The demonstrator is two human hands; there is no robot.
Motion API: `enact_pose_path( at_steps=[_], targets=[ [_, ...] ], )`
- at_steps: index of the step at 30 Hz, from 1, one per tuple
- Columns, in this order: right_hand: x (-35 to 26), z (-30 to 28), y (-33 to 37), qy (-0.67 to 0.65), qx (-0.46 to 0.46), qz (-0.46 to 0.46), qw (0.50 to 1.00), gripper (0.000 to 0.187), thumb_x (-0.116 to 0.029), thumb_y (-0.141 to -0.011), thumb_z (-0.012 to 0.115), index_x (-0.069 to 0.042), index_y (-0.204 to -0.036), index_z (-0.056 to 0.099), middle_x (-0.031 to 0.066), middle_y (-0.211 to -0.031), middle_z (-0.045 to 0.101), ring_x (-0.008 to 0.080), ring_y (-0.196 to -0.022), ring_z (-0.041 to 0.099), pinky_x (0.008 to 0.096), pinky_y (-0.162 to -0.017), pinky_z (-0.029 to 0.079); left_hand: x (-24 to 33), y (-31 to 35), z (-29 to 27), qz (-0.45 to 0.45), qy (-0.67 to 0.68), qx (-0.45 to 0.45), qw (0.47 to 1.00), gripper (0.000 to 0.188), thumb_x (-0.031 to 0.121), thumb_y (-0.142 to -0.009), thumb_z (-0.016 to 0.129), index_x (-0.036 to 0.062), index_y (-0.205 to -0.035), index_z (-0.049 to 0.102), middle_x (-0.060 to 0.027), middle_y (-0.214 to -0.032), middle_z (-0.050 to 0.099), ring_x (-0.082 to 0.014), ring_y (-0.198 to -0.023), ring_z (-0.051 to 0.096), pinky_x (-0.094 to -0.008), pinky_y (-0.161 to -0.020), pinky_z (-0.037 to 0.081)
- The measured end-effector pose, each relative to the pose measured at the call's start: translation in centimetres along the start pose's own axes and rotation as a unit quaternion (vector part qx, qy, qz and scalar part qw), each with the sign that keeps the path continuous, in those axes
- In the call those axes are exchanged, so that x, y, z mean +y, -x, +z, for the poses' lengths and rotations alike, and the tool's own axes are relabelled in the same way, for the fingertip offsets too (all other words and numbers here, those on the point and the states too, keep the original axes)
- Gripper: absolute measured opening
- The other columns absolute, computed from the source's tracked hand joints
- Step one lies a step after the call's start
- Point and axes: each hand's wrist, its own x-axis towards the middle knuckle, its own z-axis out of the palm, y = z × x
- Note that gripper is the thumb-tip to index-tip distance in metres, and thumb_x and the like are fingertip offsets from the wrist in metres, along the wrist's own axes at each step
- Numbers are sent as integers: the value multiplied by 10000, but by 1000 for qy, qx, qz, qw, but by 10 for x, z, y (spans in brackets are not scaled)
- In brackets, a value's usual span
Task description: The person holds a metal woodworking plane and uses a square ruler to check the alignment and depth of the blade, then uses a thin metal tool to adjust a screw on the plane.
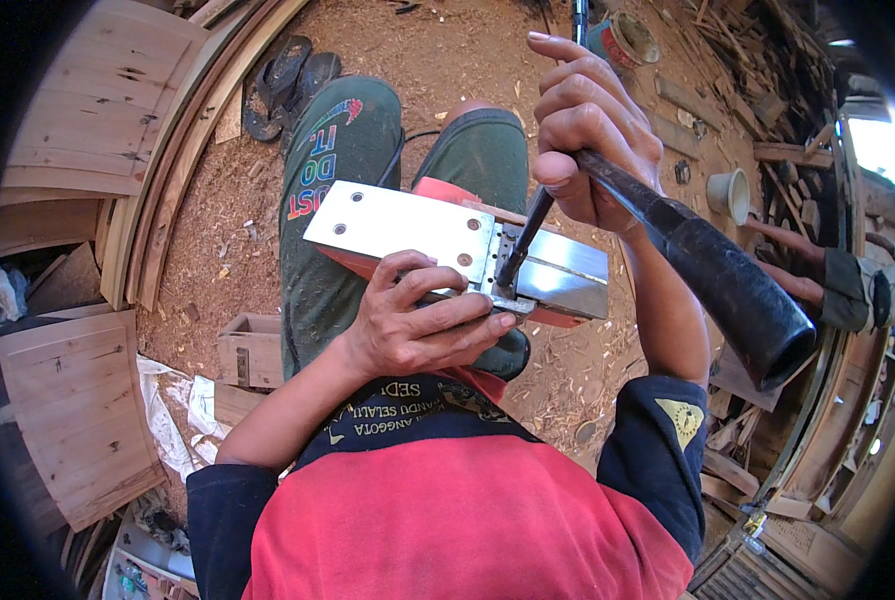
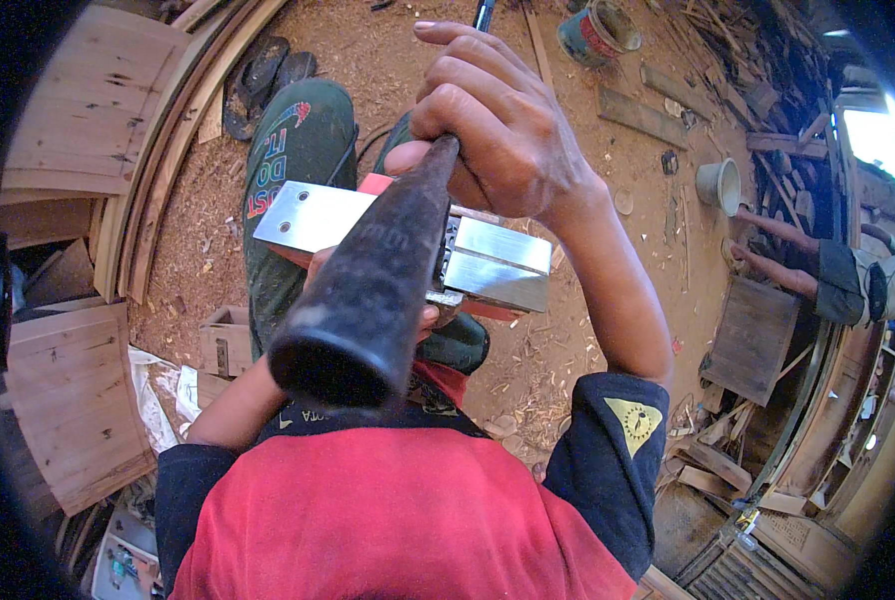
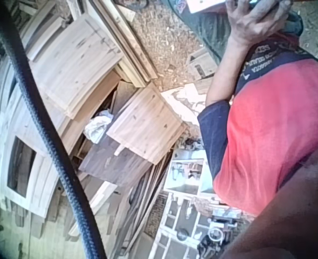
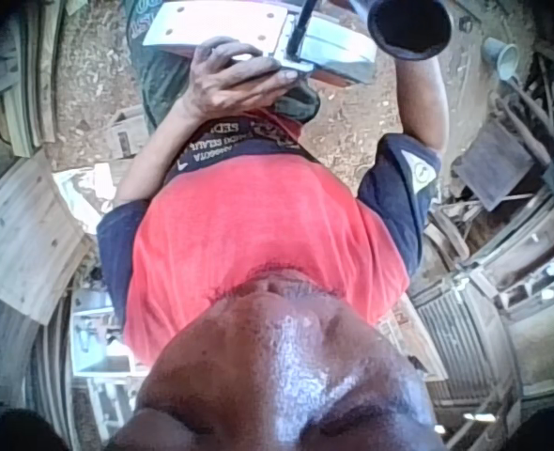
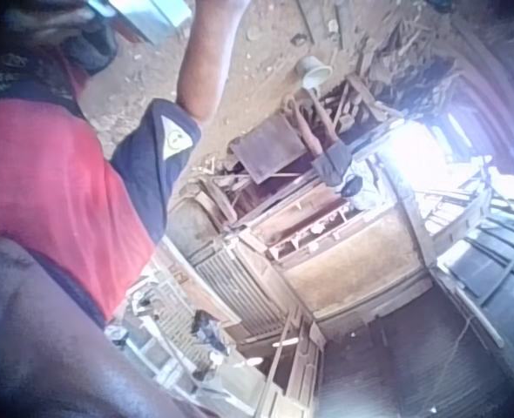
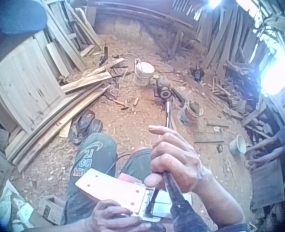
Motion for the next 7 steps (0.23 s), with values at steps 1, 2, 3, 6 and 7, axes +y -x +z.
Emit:
enact_pose_path(
  at_steps=[1, 2, 3, 6, 7],
  targets=[
    [0, 0, -1, -2, 0, -1, 1000, 461, -457, -976, 651, -51, -796, 526, 85, -718, 553, 261, -716, 597, 596, -1008, 507, -1, 1, 0, -2, 6, -6, 1000, 434, 243, -731, 852, 312, -1150, 759, 139, -1077, 643, -127, -990, 607, -364, -924, 462],
    [0, 1, -1, -3, 0, -2, 1000, 461, -458, -975, 653, -52, -796, 525, 85, -720, 554, 261, -718, 597, 597, -1010, 506, -1, 2, 0, -4, 12, -13, 1000, 436, 242, -730, 852, 312, -1151, 759, 138, -1078, 643, -127, -991, 607, -363, -925, 462],
    [0, 1, -1, -4, 0, -2, 1000, 461, -458, -975, 653, -52, -796, 525, 85, -720, 554, 261, -718, 597, 597, -1010, 506, -1, 1, -1, 1, 17, -4, 1000, 438, 246, -732, 853, 306, -1156, 759, 120, -1088, 643, -134, -995, 607, -370, -930, 461],
    [2, 0, 1, -7, 2, -8, 1000, 470, -473, -975, 647, -54, -798, 528, 86, -725, 557, 262, -730, 604, 604, -1023, 495, 0, -14, -10, 20, 38, 23, 999, 447, 256, -736, 855, 288, -1171, 759, 67, -1118, 643, -157, -1007, 608, -391, -948, 459],
    [1, -1, 0, -10, 0, -6, 1000, 475, -480, -978, 640, -55, -799, 529, 86, -728, 559, 263, -737, 608, 606, -1031, 489, 0, -13, -9, 19, 40, 22, 999, 447, 256, -736, 855, 288, -1171, 759, 67, -1118, 643, -157, -1007, 608, -391, -948, 459]
  ],
)
